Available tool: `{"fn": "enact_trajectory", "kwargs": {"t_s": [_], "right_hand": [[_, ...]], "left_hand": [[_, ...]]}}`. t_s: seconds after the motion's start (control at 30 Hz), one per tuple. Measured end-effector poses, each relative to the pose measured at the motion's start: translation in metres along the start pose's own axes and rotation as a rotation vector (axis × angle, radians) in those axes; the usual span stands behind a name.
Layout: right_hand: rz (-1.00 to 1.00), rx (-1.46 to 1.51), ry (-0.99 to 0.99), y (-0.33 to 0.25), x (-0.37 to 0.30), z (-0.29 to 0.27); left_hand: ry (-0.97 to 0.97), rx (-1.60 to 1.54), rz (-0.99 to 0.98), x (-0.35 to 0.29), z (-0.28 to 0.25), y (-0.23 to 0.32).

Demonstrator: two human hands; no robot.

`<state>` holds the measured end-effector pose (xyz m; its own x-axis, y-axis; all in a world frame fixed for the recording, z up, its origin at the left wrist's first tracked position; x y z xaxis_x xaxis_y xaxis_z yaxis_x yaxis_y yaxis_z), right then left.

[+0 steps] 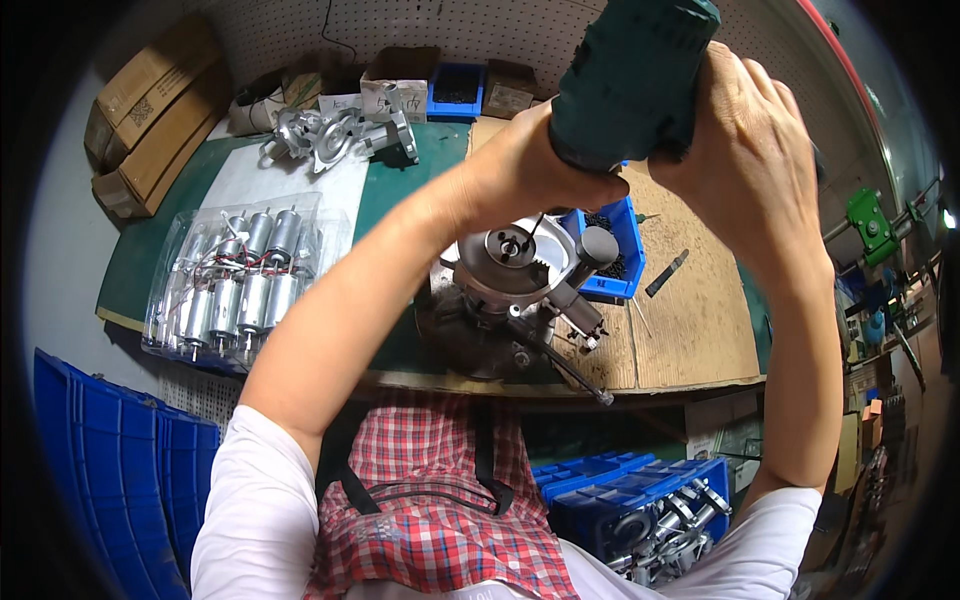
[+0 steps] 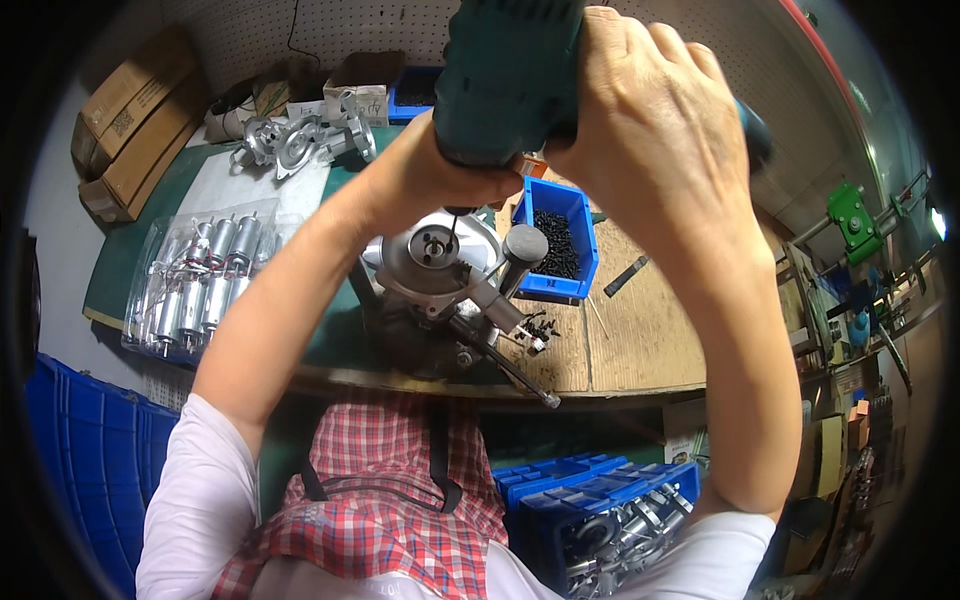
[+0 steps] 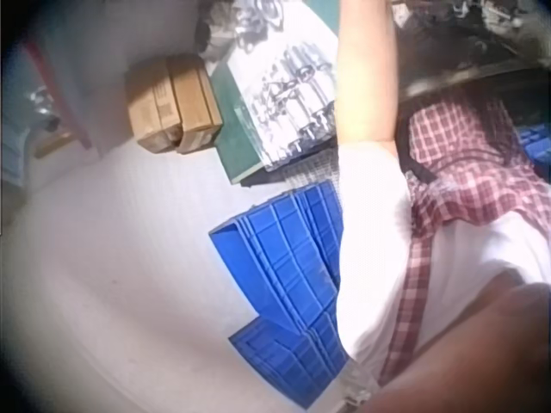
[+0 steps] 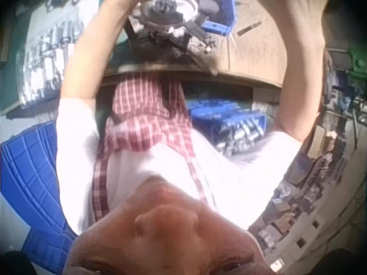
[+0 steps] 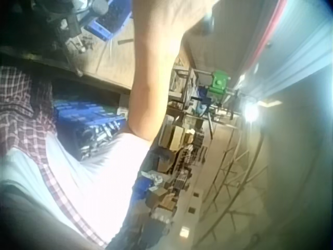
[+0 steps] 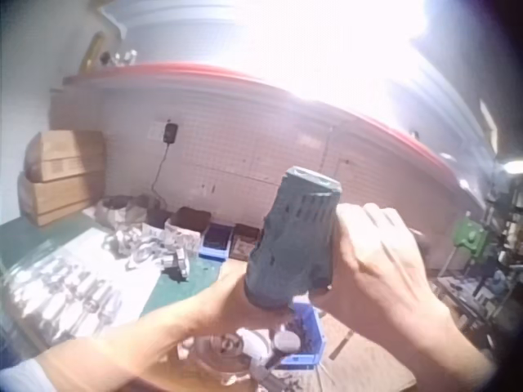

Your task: The person uses a cordless drill to fasten screws into a metal housing held in a bench vise. They repeatedly pick up cylindrical components, insert them into the housing, and secure them with the drill. The person also uses a screwdriver to adjust parts within the housing.

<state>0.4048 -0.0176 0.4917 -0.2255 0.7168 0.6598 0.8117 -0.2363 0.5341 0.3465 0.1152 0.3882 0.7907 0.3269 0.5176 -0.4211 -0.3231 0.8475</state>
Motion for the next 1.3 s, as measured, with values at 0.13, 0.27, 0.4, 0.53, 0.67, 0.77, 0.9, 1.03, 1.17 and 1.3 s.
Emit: {"fn": "enact_trajectory", "kwargs": {"t_s": [0.13, 0.27, 0.4, 0.53, 0.67, 0.77, 0.9, 1.03, 1.17, 1.3], "right_hand": [[0.062, -0.075, -0.039, -0.006, -0.005, -0.007], [-0.046, 0.024, 0.037, 0.02, -0.004, 0.014], [-0.059, 0.105, 0.056, 0.007, 0.006, 0.004], [-0.087, 0.11, 0.059, 0.01, 0.006, 0.007], [-0.054, 0.089, 0.035, 0.009, 0.007, 0.007], [-0.021, 0.092, -0.075, 0.015, 0.01, 0.016], [-0.056, 0.014, -0.018, 0.029, 0.001, 0.032], [0.054, 0.016, -0.125, 0.019, -0.001, 0.02], [-0.013, 0.131, -0.128, 0.029, -0.001, 0.037], [-0.043, 0.392, -0.165, 0.037, 0.011, 0.057]], "left_hand": [[-0.087, -0.004, -0.089, -0.005, -0.001, 0.0], [0.18, 0.148, 0.054, -0.012, 0.011, 0.006], [0.205, 0.167, 0.135, -0.013, 0.006, 0.009], [0.193, 0.115, 0.121, -0.013, 0.006, 0.008], [0.205, 0.142, 0.126, -0.014, 0.005, 0.01], [0.212, 0.122, 0.096, -0.012, 0.007, 0.008], [0.219, 0.105, 0.06, -0.009, 0.009, 0.002], [0.197, 0.118, 0.083, -0.009, 0.007, 0.004], [0.32, 0.206, 0.206, -0.009, 0.013, 0.002], [0.473, 0.312, 0.337, -0.013, 0.01, 0.004]]}}
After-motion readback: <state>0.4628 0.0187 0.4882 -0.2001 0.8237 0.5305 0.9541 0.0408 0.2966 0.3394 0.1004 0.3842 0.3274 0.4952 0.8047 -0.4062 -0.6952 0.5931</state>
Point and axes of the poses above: each hand's wrist, its own x-axis towards the middle knuckle, its own z-axis out of the palm, y = z × x, the point moved 4 cm from there along x, towards the middle knuckle
